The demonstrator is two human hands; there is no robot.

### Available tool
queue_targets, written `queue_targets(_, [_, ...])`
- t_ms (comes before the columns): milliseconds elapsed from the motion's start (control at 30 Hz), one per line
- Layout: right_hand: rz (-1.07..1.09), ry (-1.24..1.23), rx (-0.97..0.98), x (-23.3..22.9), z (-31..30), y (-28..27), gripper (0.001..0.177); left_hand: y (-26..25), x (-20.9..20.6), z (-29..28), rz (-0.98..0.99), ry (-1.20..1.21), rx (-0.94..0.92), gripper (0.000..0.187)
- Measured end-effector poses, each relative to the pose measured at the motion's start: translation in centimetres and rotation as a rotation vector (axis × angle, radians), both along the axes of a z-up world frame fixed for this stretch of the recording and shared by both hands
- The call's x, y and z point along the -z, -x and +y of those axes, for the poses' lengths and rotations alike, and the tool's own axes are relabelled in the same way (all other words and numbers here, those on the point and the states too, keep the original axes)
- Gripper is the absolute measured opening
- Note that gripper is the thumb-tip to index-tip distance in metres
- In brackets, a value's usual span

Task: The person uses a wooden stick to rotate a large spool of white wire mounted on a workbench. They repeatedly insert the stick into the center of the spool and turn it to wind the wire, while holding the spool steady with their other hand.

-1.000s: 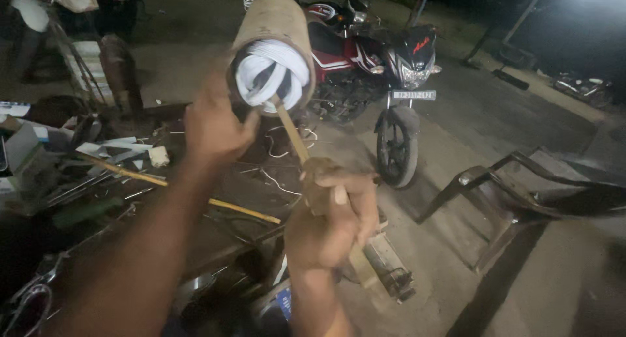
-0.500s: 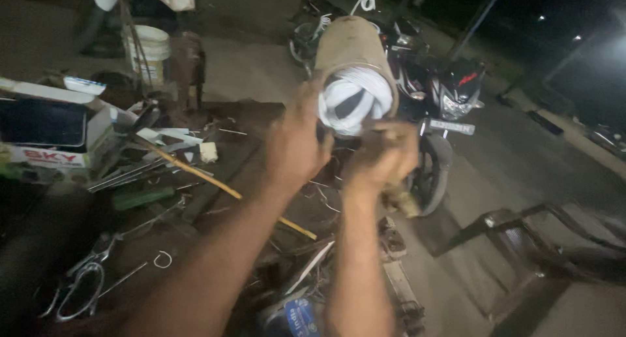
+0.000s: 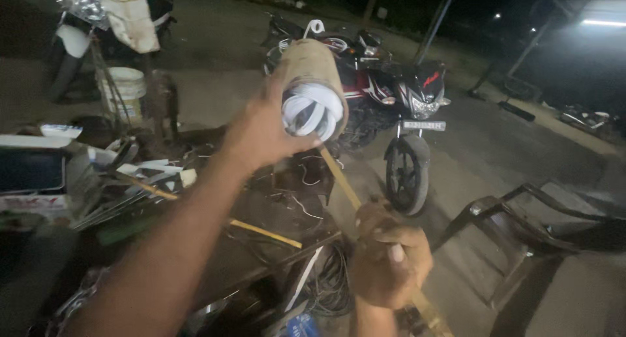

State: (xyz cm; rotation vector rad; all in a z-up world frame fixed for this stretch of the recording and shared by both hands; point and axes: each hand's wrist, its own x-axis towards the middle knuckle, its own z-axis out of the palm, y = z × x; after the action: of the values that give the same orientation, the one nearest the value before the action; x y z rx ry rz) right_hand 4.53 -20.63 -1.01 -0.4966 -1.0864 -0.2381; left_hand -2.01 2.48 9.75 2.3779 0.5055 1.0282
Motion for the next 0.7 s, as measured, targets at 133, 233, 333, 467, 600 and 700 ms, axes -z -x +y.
queue_targets(133, [0.006,-0.008,-0.085,-1.5,1.3,0.4,0.028,-0.2,-2.3,0.7,0.090,-0.083,0.026,0.127])
queue_targets(233, [0.096,0.001,-0.133,-2.2,2.7,0.5,0.024,-0.5,-2.6,1.6,0.229,-0.007,0.011,0.114])
queue_targets(333, [0.144,0.014,-0.141,-2.7,3.1,0.4,0.024,-0.2,-2.1,2.9,-0.027,-0.268,0.107,0.096])
queue_targets(467, [0.134,-0.006,-0.125,-3.8,3.0,0.2,0.022,0.2,-1.3,4.3,0.072,-0.135,0.071,0.081])
queue_targets(600, [0.151,-0.002,-0.132,-4.6,3.1,0.3,0.022,0.5,-1.2,5.2,0.000,-0.174,0.139,0.068])
queue_targets(700, [0.192,-0.007,-0.118,-5.1,3.2,0.4,0.020,0.6,-1.6,5.5,-0.001,-0.187,0.139,0.063])
